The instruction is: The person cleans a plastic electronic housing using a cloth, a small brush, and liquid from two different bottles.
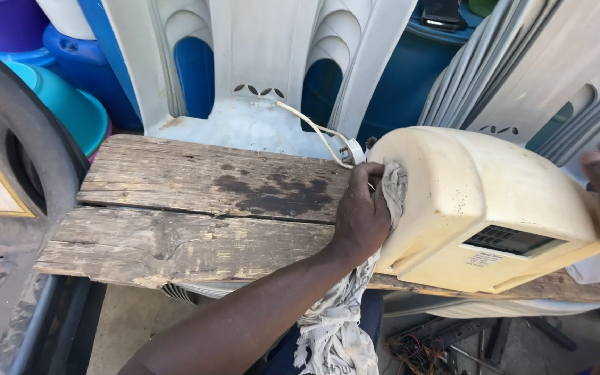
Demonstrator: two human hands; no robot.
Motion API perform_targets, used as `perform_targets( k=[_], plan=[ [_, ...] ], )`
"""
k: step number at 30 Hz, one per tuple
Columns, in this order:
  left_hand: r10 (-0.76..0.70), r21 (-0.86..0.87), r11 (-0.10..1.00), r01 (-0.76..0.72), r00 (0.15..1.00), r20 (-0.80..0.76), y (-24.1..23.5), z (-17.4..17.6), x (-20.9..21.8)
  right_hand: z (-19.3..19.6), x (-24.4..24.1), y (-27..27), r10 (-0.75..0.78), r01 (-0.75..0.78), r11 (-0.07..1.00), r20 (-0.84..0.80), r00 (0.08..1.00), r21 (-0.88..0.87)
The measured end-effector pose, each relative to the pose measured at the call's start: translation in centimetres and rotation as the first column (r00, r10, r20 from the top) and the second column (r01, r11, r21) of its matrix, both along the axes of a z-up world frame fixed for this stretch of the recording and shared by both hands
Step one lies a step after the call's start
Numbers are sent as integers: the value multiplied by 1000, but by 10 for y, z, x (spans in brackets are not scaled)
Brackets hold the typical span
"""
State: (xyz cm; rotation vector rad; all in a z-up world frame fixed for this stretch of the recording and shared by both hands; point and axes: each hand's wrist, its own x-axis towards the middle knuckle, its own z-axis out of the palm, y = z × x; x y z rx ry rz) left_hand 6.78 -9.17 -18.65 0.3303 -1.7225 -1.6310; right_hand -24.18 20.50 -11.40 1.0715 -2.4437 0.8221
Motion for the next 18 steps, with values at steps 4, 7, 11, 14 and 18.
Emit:
perform_targets(
  k=[4, 7, 11, 14, 18],
  plan=[
    [104, -312, 938, -151, 981, -162, 21, -13, 21, 42, 93, -55, -127, 128, 992, 208, 970, 7],
    [16, -349, 936, -44, 996, -83, 31, -30, 35, 50, 111, -65, 119, -108, 993, 421, 899, -52],
    [68, -272, 957, -101, 989, -128, 0, 15, -19, 65, 127, -76, -198, 179, 980, 348, 916, 86],
    [116, -53, 991, -124, 984, -138, -33, 36, -78, 70, 138, -76, 33, -90, 970, 246, 969, 225],
    [121, -53, 991, -123, 992, -30, -20, 42, -56, 66, 139, -79, -97, 67, 993, 340, 936, 99]
  ],
)
